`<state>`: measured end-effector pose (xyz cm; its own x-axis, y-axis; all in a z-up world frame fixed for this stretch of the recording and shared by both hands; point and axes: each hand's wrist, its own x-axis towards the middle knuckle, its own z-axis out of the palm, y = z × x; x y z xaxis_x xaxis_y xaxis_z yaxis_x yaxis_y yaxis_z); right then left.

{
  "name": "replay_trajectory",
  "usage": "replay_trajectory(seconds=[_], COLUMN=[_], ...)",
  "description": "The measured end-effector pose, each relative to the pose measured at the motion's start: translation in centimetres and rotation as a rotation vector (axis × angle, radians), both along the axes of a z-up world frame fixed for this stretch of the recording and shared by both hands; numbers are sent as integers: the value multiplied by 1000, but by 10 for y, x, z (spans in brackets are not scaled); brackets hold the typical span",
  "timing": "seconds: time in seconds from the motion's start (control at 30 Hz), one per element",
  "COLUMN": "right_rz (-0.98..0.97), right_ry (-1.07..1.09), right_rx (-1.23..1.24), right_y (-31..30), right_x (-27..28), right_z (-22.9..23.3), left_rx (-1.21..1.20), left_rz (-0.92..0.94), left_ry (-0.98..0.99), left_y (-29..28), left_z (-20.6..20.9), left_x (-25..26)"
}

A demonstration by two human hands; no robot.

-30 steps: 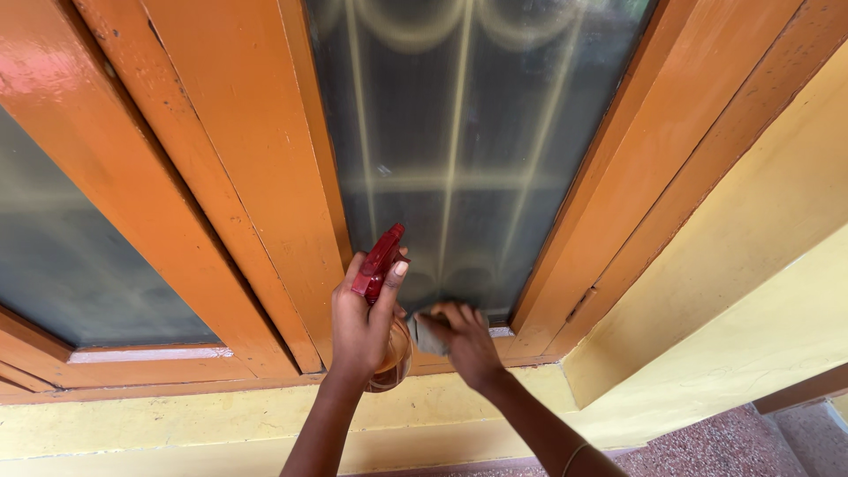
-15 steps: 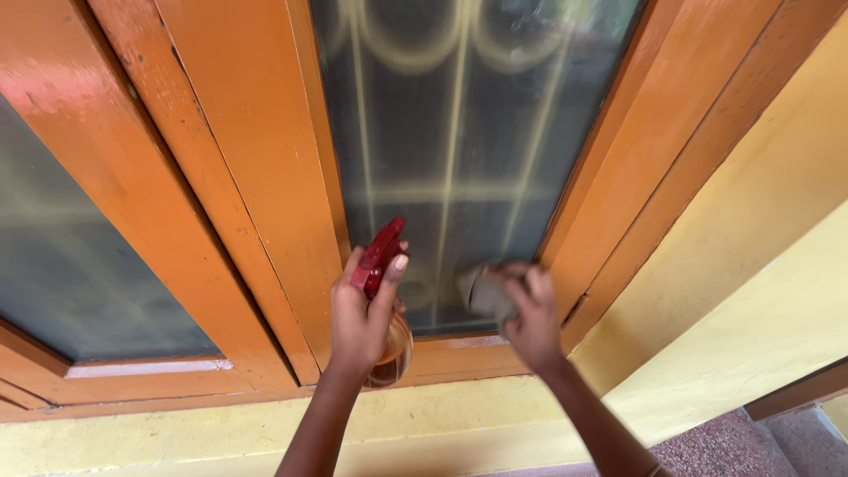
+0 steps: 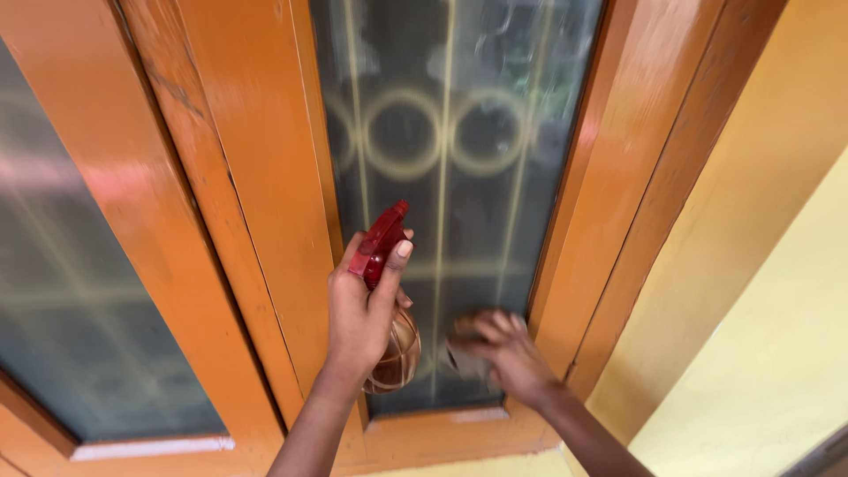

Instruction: The person cleans a glass pane on an orange wooden door using a spray bottle and a cloth. They repeatedly spray the glass and wipe it with the cloth, focusing on the central area of the pane.

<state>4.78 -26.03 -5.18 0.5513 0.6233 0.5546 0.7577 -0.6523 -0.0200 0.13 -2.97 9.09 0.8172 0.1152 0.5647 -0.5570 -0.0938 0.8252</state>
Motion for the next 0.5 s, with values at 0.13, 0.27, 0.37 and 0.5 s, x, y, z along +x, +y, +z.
replay_trajectory(seconds=[0.13, 0.27, 0.37, 0.5], right_rz=[-129, -220, -255, -179], right_ry=[-19, -324, -510, -415], right_rx=[127, 459, 580, 514], right_y=[-23, -35, -25, 3], right_x=[2, -6, -3, 11], right_z=[25, 111, 173, 198], left_rx=[20, 28, 9, 0], left_rz=[-12, -19, -15, -23], left_ry=[-5, -48, -65, -86], left_y=[-4, -6, -10, -11], left_z=[24, 48, 65, 81], left_x=[0, -1, 0, 3])
